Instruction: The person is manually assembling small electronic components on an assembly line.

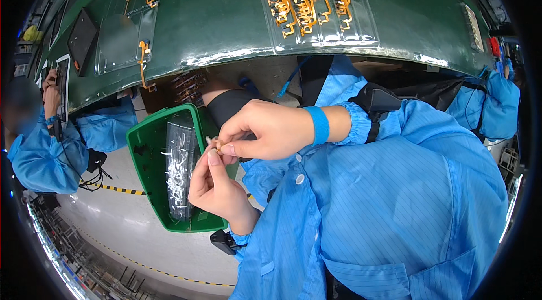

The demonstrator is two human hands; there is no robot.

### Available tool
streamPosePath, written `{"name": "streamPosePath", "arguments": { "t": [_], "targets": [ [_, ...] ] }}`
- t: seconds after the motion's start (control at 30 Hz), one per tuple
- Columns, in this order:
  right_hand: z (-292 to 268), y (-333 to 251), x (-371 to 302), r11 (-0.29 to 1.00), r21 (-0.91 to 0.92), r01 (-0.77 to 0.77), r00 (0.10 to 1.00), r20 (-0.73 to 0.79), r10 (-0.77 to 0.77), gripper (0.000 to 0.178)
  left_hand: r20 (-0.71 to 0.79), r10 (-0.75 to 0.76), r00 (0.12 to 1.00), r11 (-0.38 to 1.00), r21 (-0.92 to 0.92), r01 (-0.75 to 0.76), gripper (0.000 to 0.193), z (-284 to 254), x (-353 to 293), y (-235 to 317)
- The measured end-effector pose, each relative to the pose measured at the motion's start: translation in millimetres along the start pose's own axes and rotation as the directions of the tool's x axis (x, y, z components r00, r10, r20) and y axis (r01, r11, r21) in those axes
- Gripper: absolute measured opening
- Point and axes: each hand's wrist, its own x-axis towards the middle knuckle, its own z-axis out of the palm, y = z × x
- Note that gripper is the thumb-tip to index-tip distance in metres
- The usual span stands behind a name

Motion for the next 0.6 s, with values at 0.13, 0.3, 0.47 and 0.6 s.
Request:
{"name": "streamPosePath", "arguments": {
  "t": [0.13,0.3,0.47,0.6],
  "targets": [
    [-1.6,-3.4,3.2,0.979,-0.178,0.104,0.991,-0.061,-0.116,0.016,0.106,0.488,0.866,0.727,0.499,-0.471,0.015,1.3,8.1,-0.8],
    [0.6,2.3,5.9,0.858,-0.487,0.164,0.986,0.069,-0.149,0.014,0.413,0.63,0.658,0.294,0.657,-0.694,0.011,-3.5,20.1,3.7],
    [0.5,5.6,10.5,0.585,-0.754,0.299,0.948,0.164,-0.273,0.01,0.432,0.451,0.781,0.489,0.613,-0.621,0.012,-13.1,23.8,0.6],
    [6.0,-2.3,10.2,0.618,-0.741,0.264,0.963,0.161,-0.218,0.012,0.431,0.449,0.782,0.396,0.688,-0.607,0.013,-13.8,15.6,-4.8]
  ]
}}
